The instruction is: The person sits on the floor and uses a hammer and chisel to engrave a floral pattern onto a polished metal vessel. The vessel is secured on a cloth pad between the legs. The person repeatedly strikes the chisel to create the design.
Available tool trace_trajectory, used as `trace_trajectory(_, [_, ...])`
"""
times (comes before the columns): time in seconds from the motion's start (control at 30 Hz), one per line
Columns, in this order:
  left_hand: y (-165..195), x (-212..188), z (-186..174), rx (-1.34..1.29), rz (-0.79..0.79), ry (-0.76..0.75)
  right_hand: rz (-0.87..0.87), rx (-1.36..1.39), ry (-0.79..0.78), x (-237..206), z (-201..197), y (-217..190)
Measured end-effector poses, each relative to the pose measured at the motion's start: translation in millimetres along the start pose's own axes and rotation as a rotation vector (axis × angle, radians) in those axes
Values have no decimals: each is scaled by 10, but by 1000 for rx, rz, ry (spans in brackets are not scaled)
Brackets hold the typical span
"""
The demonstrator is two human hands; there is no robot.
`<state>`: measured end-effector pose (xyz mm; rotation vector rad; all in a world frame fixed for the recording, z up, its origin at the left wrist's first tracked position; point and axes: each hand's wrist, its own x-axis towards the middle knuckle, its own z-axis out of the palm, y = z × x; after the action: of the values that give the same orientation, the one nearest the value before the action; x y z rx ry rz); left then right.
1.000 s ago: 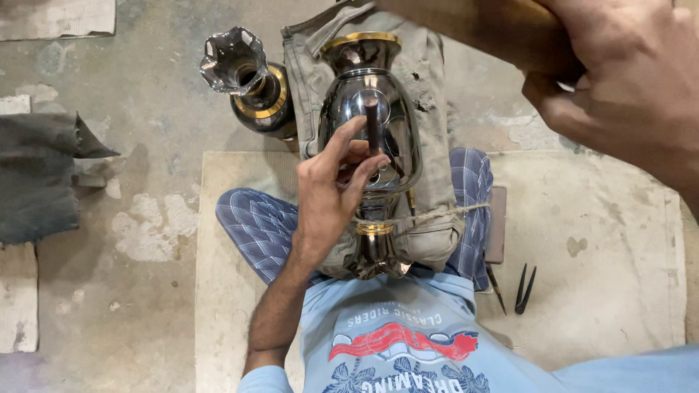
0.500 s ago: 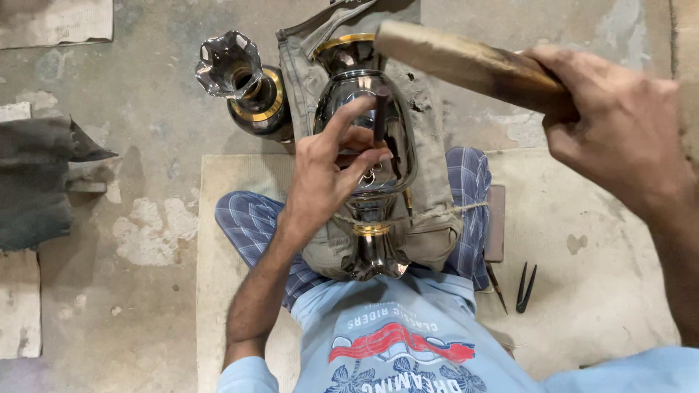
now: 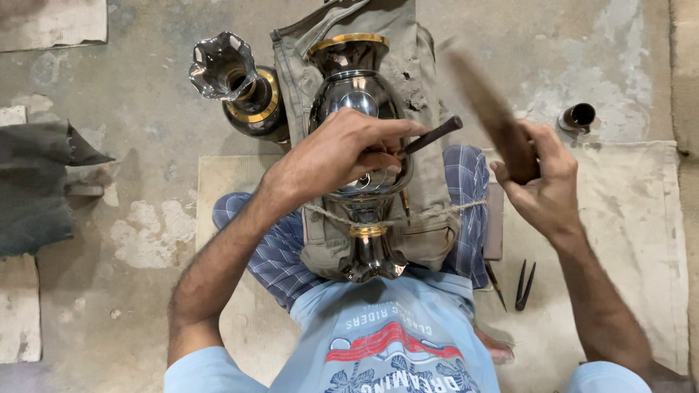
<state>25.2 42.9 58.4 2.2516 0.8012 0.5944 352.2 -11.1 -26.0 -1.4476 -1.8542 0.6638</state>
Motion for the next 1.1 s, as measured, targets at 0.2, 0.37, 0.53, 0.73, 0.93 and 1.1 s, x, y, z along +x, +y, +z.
trace_trajectory(0.2, [-2,17,51,23,-22,-58,-95,11,165,-262,60,240])
trace_trajectory(0.37, [46,-26,39,39,-30,-32,-76,178,144,-262,94,268])
trace_trajectory(0.53, [130,-106,34,-1,-93,55,60,514,124,-119,-23,201])
trace_trajectory(0.73, [163,-185,20,-98,-172,147,-119,107,82,99,-298,54])
trace_trajectory(0.93, [146,-202,41,-97,-189,155,-138,-204,-77,353,-577,-228])
trace_trajectory(1.1, [151,-244,136,-90,-190,246,-264,-216,-58,498,-604,-466])
